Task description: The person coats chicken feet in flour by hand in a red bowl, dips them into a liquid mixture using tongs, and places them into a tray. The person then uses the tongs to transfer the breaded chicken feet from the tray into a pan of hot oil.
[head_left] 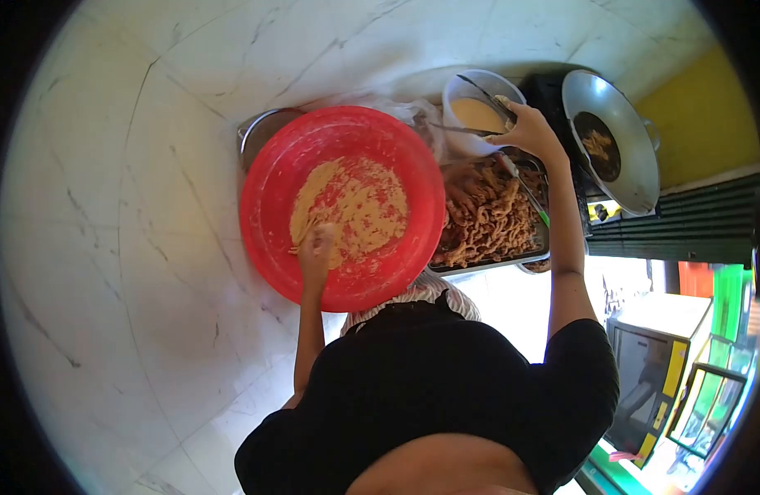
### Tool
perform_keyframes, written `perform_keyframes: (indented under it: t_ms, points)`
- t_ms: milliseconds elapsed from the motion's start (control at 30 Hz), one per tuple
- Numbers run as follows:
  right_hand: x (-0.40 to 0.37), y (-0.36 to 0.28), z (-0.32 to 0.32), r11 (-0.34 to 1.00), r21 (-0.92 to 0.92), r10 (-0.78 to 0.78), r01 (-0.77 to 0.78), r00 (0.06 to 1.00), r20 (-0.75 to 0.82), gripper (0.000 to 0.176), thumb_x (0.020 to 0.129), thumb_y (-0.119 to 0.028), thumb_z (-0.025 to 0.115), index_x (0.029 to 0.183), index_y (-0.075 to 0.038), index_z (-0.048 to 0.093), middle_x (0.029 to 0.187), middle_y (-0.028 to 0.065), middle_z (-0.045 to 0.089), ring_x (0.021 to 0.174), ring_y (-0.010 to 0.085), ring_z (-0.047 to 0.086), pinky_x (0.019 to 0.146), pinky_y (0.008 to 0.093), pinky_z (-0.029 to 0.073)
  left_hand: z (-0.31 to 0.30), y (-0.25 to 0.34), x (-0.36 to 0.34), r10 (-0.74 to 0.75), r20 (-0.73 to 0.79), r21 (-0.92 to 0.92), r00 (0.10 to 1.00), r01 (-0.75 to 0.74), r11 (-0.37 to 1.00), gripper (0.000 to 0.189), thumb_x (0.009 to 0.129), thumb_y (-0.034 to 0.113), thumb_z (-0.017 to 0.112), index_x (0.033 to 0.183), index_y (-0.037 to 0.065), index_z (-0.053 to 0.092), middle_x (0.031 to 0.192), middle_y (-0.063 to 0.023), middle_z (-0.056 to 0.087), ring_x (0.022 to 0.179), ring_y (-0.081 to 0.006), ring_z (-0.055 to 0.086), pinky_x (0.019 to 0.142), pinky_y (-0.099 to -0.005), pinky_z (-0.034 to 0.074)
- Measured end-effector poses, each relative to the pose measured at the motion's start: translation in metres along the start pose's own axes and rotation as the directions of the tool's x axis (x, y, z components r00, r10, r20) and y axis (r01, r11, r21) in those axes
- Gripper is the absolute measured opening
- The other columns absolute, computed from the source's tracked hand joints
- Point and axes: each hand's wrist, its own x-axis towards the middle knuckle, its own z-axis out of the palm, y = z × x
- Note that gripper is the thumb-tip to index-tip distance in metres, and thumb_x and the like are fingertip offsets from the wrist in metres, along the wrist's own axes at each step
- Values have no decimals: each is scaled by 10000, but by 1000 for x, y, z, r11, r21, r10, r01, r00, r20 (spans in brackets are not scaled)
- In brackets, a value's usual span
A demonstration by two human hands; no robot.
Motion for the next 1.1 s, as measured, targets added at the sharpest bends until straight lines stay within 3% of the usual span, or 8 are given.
perform_keyframes:
  t_ms: [133, 300, 633, 700, 800, 933, 1000, 1100]
  points:
    - [-6, 18, 16, 982, -178, 73, -61, 996, 60, 759, 515, -294, 752, 1159, -12, 469, 955, 204, 579, 906, 335, 550, 760, 380, 448, 62, 38, 11, -94, 423, 47, 901, 81, 996, 392, 814, 256, 574, 1101, 0, 500, 987, -106, 585, 883, -166, 564, 793, -268, 419]
    - [14, 55, 65, 954, -299, 71, -12, 980, 187, 737, 571, -287, 721, 1194, -29, 425, 1013, 192, 544, 963, 343, 510, 806, 389, 426, 131, 54, 12, 28, 630, 287, 776, -266, 920, 701, 744, 434, 611, 1210, -31, 371, 1100, -224, 516, 1008, -317, 526, 868, -354, 395]
    - [-14, 22, 86, 978, 87, -158, 189, 948, -276, 514, 701, -173, 639, 1163, -26, 468, 1072, 215, 465, 957, 392, 490, 821, 418, 407, 156, 55, 8, -172, 602, 438, 780, -143, 887, 758, 750, 451, 596, 1248, -38, 302, 1155, -279, 450, 1093, -357, 452, 895, -381, 371]
    - [-20, 11, 90, 959, 229, -92, 165, 950, -298, 362, 741, -114, 616, 1082, -20, 538, 1021, 149, 514, 864, 242, 550, 723, 303, 447, 161, 58, 12, -222, 574, 462, 788, -87, 883, 751, 753, 471, 582, 1252, -17, 305, 1153, -265, 458, 1096, -352, 449, 896, -383, 366]
    - [-32, -32, 84, 750, 651, -13, 115, 987, -160, 228, 772, -61, 591, 991, 2, 587, 936, 104, 564, 784, 159, 567, 673, 252, 448, 164, 55, 17, -122, 507, 421, 853, -122, 899, 700, 766, 466, 571, 1230, -9, 349, 1150, -242, 469, 1083, -336, 461, 891, -373, 371]
    - [-37, -63, 124, 666, 744, -42, 52, 999, -33, 152, 774, -88, 611, 907, -15, 631, 797, 70, 599, 697, 137, 561, 600, 280, 457, 126, 43, 15, 8, 523, 317, 852, -203, 926, 610, 785, 445, 560, 1171, -4, 414, 1072, -196, 524, 985, -302, 528, 832, -349, 419]
    - [-36, -77, 156, 667, 745, -130, 24, 988, 85, 150, 774, -112, 616, 892, -22, 633, 784, 75, 600, 678, 136, 556, 588, 279, 446, 92, 41, 13, -30, 488, 108, 872, -26, 994, 525, 810, 381, 557, 1141, -11, 444, 1067, -149, 531, 990, -242, 526, 840, -322, 411]
    - [-31, -105, 204, 845, 534, -261, 17, 885, 386, 139, 776, -153, 616, 813, -20, 631, 754, 94, 594, 642, 157, 543, 583, 276, 418, 25, -3, 12, 7, 300, 58, 954, -26, 998, 365, 840, 263, 535, 1078, -11, 495, 1036, -121, 541, 943, -200, 544, 815, -299, 420]
